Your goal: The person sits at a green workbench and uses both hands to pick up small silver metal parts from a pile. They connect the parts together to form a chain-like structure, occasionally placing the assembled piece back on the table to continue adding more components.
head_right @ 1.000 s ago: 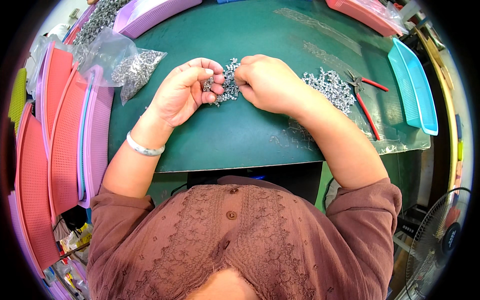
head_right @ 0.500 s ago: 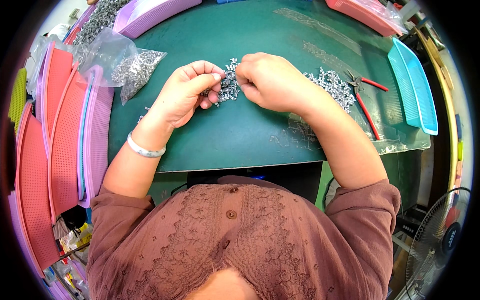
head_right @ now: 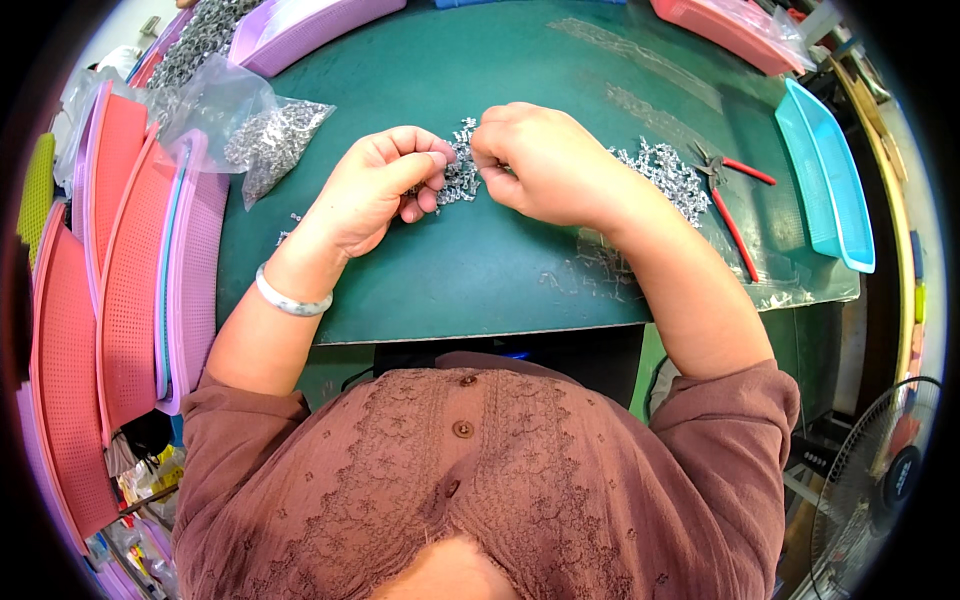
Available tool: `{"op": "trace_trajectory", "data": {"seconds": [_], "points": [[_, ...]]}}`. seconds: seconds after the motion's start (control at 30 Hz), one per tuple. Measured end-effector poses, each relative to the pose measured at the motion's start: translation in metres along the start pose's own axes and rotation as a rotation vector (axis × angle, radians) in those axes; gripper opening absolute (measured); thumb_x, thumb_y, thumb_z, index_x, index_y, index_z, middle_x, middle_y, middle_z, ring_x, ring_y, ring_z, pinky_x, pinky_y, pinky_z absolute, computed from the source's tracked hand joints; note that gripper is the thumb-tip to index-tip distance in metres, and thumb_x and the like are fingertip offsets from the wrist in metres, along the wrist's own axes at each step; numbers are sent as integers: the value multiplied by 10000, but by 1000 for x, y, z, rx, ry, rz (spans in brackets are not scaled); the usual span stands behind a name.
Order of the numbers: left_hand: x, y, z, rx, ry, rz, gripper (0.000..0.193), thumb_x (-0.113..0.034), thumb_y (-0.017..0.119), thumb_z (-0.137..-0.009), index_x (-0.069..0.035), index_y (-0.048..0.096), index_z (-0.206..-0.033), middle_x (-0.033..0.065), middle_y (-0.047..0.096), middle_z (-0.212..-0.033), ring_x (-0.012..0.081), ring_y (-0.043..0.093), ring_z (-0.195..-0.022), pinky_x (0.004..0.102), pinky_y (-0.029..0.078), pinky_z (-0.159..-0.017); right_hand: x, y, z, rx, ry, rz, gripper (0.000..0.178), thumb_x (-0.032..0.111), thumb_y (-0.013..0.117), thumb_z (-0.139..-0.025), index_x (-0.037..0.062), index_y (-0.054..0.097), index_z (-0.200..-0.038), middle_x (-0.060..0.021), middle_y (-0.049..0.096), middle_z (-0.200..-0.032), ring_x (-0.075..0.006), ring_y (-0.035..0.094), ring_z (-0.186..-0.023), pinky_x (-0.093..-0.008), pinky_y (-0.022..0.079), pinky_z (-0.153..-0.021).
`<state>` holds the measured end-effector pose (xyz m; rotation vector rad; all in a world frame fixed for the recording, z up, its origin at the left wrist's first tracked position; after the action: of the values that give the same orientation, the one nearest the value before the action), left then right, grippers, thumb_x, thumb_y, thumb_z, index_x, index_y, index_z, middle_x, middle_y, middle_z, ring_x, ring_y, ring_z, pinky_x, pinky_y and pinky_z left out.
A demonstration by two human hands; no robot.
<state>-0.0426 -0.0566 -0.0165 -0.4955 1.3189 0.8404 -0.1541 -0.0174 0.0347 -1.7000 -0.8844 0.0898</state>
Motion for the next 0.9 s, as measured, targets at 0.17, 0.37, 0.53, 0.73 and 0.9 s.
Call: {"op": "trace_trajectory", "data": {"seconds": [0.17,0.37,0.53,0.73,0.9], "points": [[1,4,1,31,-51,-23,101,-130,559,-840,-35,591,-855,-10,550,-674,47,498,-529,162,377,-435,6,-6,-1,-84,-106,-93,91,-13,567,-671,11,493,-718,-92,494,-697,-266,490,-689,-339,416,-605],[1,5,3,25,-55,-54,106,-138,565,-838,-37,594,-838,-7,556,-672,43,494,-525,160,371,-430,9,-9,-1,-98,-103,-115,86,-11,565,-677,7,498,-728,-99,500,-709,-262,502,-685,-328,423,-610],[0,2,2,-3,-44,-31,125,-147,554,-838,-35,602,-808,-3,555,-658,41,484,-516,159,361,-430,-1,-7,-1,-83,15,-232,74,9,554,-728,-6,554,-800,-94,539,-746,-219,534,-697,-298,432,-631],[1,3,2,19,-43,67,129,-140,548,-839,-30,604,-802,1,553,-644,51,484,-511,165,348,-423,-10,0,1,2,119,-426,118,67,536,-801,-19,598,-855,-82,579,-776,-161,536,-699,-259,419,-638],[2,3,1,61,-42,123,120,-127,549,-839,-27,604,-802,9,560,-642,60,493,-504,168,347,-415,-18,5,2,26,272,-607,146,101,549,-814,-35,600,-827,-44,587,-717,-82,498,-657,-240,416,-600]]}}
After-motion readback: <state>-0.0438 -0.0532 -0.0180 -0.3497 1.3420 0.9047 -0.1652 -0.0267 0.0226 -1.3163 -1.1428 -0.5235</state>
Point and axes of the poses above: each hand's wrist, its own z-axis away from the middle knuckle, its own y-axis out of the palm, x = y × z, the point moved 7 cm from there along -z, towards the middle knuckle
